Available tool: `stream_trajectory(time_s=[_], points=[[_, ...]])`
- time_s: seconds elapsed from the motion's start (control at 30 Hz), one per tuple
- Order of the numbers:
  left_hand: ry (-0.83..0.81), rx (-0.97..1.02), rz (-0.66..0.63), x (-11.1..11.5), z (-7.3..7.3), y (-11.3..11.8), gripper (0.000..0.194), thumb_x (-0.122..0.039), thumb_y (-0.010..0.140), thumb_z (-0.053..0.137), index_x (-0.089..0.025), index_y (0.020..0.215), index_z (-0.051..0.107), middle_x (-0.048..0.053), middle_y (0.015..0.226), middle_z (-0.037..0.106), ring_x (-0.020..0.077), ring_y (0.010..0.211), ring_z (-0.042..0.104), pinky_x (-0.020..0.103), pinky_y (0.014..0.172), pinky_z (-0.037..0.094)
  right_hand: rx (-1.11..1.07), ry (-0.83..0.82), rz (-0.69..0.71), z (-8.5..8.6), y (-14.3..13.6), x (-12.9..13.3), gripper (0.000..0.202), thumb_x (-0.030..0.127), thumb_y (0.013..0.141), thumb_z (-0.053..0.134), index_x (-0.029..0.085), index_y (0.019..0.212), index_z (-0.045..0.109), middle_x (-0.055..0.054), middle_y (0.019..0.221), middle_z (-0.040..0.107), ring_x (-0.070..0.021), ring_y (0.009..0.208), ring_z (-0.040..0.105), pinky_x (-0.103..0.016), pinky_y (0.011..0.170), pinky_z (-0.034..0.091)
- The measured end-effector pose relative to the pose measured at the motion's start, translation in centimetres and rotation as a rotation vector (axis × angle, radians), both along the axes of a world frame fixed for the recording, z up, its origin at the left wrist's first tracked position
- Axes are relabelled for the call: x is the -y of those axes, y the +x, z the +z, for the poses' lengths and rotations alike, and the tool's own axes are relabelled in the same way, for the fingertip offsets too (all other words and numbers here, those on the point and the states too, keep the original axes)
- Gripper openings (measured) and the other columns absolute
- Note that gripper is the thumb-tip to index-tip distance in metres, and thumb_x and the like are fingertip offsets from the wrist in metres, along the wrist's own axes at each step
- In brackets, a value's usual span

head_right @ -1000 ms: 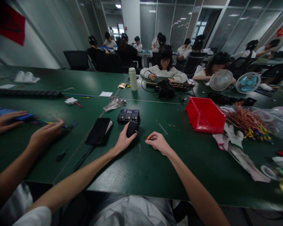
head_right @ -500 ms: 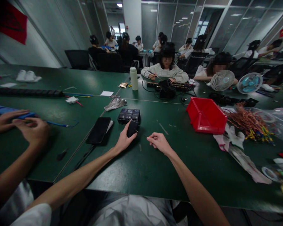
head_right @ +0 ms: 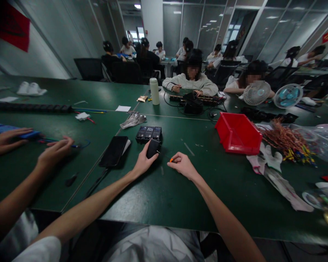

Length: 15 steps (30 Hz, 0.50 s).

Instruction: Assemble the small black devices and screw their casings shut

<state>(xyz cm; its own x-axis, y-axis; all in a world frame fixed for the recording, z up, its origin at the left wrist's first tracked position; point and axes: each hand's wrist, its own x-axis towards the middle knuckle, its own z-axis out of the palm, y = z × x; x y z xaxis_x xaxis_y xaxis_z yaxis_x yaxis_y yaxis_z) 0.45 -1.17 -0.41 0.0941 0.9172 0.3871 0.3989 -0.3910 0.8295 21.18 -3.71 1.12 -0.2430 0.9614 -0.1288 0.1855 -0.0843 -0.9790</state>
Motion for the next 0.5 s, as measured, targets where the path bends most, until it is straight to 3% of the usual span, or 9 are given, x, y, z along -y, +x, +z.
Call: stream_trajectory(time_s=[0.23, 0.5], points=[[0.016, 0.002, -0.012, 0.0, -0.03, -0.01, 0.068, -0.024, 0.079, 0.056, -0.021, 0.14, 0.027, 0.006, 0.138, 0.043, 0.0195, 0.126, 0.042, 0.035, 0.108, 0.029, 0.023, 0.101, 0.061, -0.24, 0.33, -0.29, 0.027, 0.04, 0.075, 0.063, 0.016, 0.08, 0.053, 0.0, 0.06, 0.062, -0.0063, 0.041, 0.046, -0.018, 0.039, 0.033], [-0.001, 0.002, -0.019, 0.14, 0.15, -0.1, 0.068, -0.024, 0.079, 0.056, -0.021, 0.141, 0.026, 0.007, 0.139, 0.041, 0.0208, 0.127, 0.041, 0.036, 0.108, 0.029, 0.024, 0.07, 0.156, 0.62, 0.35, -0.02, 0.034, 0.047, 0.083, 0.052, 0.014, 0.08, 0.057, -0.003, 0.061, 0.064, -0.0058, 0.039, 0.042, -0.018, 0.039, 0.029]])
